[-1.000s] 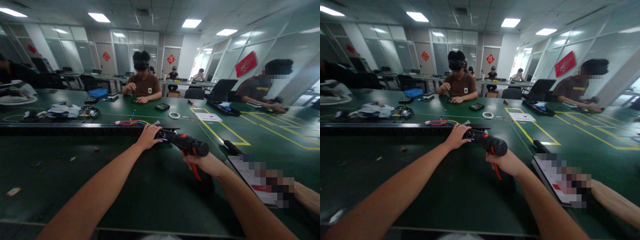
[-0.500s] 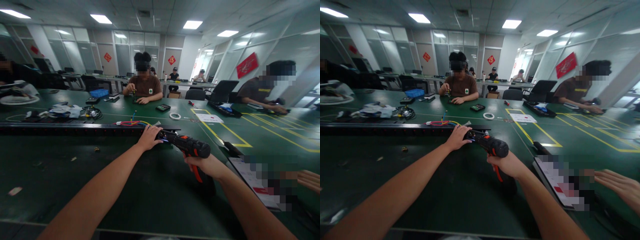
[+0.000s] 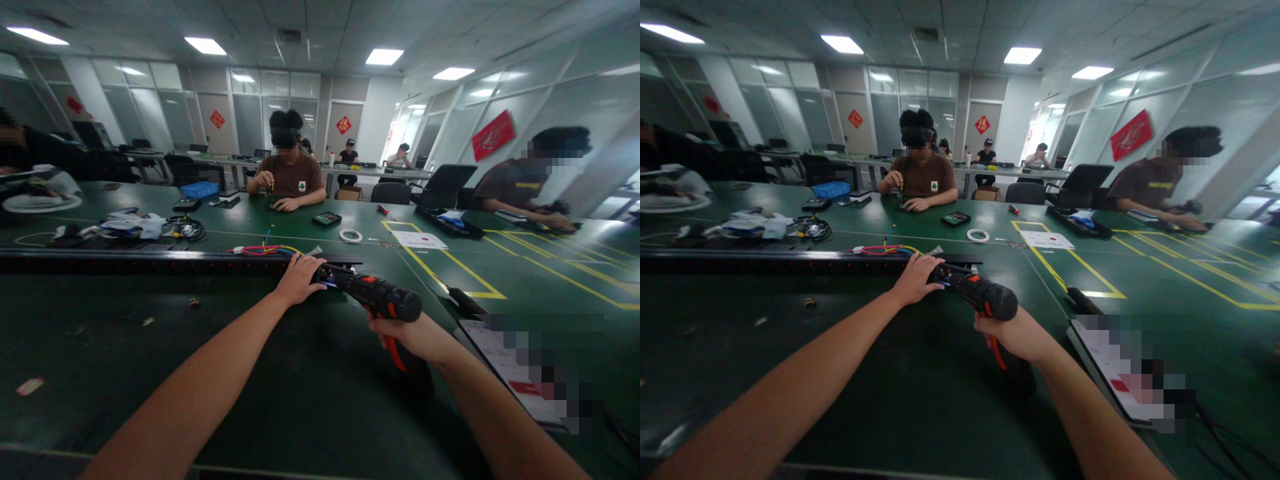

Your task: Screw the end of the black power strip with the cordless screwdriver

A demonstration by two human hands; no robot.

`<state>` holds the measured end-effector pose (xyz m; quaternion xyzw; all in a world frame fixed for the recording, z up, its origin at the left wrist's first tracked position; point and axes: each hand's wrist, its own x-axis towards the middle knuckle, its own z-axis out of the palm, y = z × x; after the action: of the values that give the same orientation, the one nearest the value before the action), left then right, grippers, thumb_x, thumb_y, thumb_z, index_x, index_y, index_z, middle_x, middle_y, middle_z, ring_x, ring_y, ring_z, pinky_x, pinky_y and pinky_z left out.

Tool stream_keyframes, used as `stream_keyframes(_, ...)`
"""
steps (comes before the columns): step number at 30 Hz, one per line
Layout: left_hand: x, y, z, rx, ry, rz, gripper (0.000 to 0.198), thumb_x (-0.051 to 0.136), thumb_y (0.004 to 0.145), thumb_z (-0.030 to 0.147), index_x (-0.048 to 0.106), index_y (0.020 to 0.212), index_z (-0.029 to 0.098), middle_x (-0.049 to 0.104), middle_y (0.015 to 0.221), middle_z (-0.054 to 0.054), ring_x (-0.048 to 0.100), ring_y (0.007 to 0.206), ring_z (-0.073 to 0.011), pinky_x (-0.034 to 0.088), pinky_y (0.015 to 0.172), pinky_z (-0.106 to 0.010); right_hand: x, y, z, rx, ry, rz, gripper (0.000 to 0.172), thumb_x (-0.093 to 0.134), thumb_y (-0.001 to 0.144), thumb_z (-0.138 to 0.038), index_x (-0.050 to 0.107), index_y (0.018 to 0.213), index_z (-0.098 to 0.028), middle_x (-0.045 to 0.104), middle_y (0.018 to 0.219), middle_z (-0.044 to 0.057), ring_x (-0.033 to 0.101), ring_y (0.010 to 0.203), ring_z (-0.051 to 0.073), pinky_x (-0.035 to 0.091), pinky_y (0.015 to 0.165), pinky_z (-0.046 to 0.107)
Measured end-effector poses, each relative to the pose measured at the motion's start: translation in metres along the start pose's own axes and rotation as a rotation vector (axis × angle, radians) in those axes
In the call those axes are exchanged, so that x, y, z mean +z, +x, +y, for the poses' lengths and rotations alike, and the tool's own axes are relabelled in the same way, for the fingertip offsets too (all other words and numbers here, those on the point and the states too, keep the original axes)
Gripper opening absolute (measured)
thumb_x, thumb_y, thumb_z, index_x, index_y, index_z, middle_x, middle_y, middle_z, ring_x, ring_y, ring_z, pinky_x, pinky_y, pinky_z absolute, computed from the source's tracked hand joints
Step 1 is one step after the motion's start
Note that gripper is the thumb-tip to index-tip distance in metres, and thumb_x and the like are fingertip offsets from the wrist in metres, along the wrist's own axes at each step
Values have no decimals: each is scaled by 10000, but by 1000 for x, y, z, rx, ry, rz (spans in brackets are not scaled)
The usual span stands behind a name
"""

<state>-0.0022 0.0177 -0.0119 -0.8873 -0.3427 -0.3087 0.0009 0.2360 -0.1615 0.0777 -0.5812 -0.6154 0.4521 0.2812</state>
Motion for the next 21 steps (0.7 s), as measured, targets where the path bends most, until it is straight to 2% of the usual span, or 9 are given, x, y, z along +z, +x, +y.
stream_keyframes(11,-1,0,2,-3,0,4,623,740,886,442,494,1413,218,606,1400,-100,478,1375,-282,155,1241,-547,2,-4,-9,55,20,38,273,702,707,-321,652,941,-188,615,634,-25,600,594,173,469,569,297)
stream_keyframes(18,-2,1,1,-8,4,-3,618,738,884,437,497,1415,230,601,1398,-101,477,1377,-292,157,1241,-555,1,-3,-7,58,33,25,385,719,722,-333,654,1073,-190,612,624,-35,604,594,185,462,589,318)
stream_keyframes(21,0,1,0,-9,1,0,631,744,878,438,494,1420,232,600,1394,-99,475,1379,-292,153,1241,-561,1,-3,-7,56,44,29,380,723,720,-333,656,1065,-189,608,616,-37,605,596,188,460,591,318)
